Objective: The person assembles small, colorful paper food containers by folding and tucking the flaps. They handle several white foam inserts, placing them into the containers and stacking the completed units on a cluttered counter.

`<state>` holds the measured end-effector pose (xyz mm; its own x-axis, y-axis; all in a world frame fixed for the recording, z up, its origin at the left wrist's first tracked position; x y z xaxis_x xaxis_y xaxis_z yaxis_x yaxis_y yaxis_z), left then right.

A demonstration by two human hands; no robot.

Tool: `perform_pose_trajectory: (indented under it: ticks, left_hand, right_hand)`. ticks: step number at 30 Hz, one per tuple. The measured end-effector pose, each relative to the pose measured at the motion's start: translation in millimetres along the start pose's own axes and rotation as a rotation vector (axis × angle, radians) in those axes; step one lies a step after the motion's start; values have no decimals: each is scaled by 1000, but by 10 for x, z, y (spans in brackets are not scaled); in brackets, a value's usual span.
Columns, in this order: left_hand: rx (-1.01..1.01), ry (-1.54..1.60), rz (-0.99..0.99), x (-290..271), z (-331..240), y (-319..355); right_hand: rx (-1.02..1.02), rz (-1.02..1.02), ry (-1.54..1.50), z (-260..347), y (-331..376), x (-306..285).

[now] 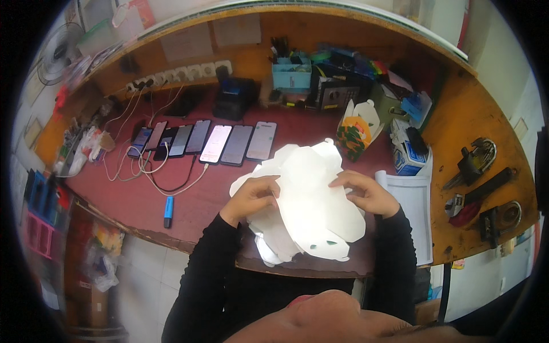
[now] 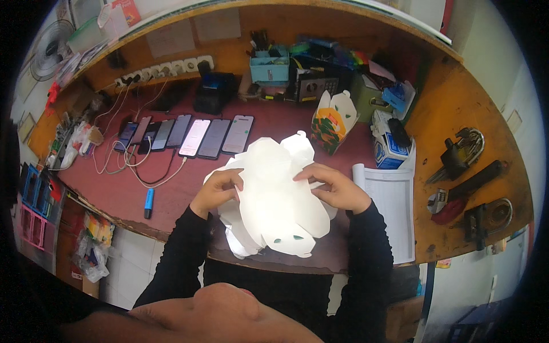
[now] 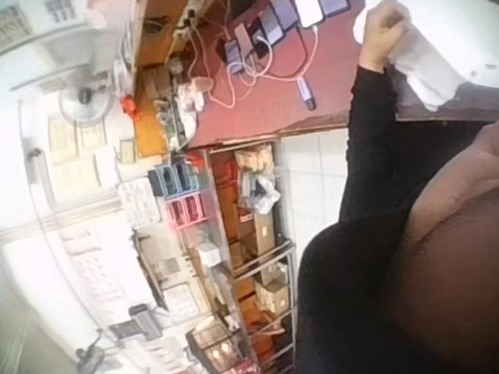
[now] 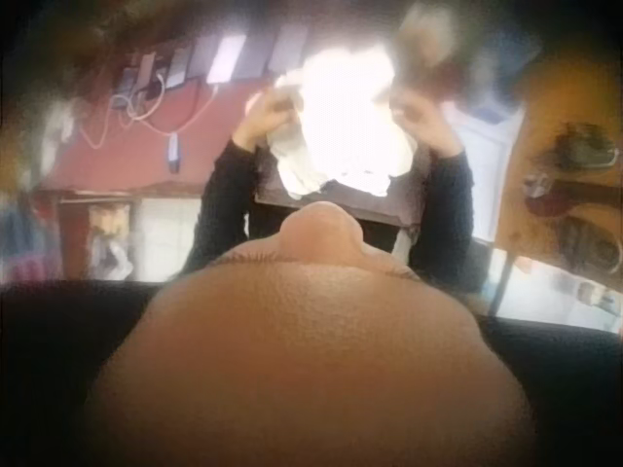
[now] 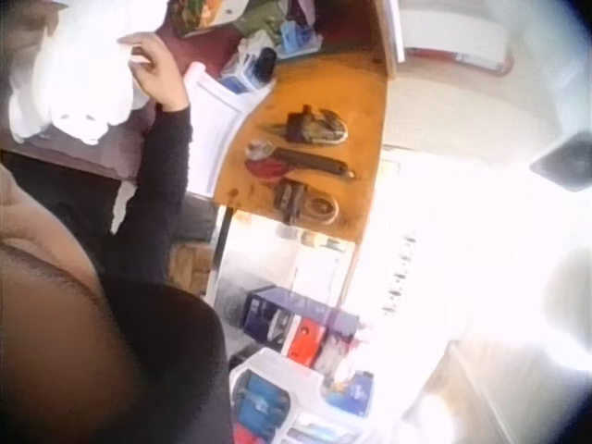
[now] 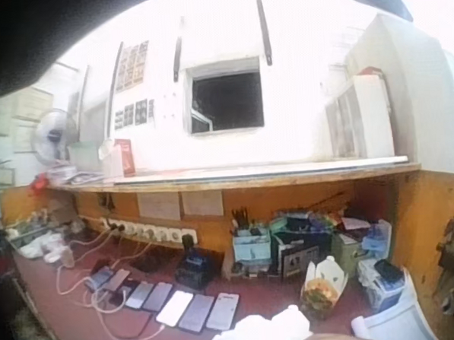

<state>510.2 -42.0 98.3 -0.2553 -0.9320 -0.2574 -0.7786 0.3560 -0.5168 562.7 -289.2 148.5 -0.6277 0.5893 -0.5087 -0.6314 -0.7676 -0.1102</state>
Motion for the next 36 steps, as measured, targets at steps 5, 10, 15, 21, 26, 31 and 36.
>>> perform_pose_trajectory:
  ticks: [5,10,15,21,26,31,36]
  left_hand:
    - [29,-23,2,99,30,119]
    - [6,-65,190,229,-20,133]
    - [-27,57,255,354,-71,121]
    - [53,276,341,554,-260,128]
    - [62,523,472,709,-319,192]
    - [94,473,211,633,-253,164]
    - [59,221,262,575,-192,98]
  right_hand:
    - [141,99,-137,-126,53,77]
    - [107,129,-250,-48,104,114]
    - [119,111,-337,12,127,90]
    - [64,224,-294,106,194,112]
    - [-144,231,-288,258,239,132]
    - [-196,143,-171,287,261,87]
    - [-61,-18,-127,142,210,-56]
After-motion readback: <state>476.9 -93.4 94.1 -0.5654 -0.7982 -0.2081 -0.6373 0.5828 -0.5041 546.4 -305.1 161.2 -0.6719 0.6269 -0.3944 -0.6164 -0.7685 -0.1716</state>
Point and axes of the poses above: each hand's wrist, its own y-axis away from the middle knuckle, its own x-axis out of the palm, z = x × y, the point moved 8 cm from there along -y, towards the middle knuckle, and after that the axes turned 11 degrees about x, right-handed, at the moved point
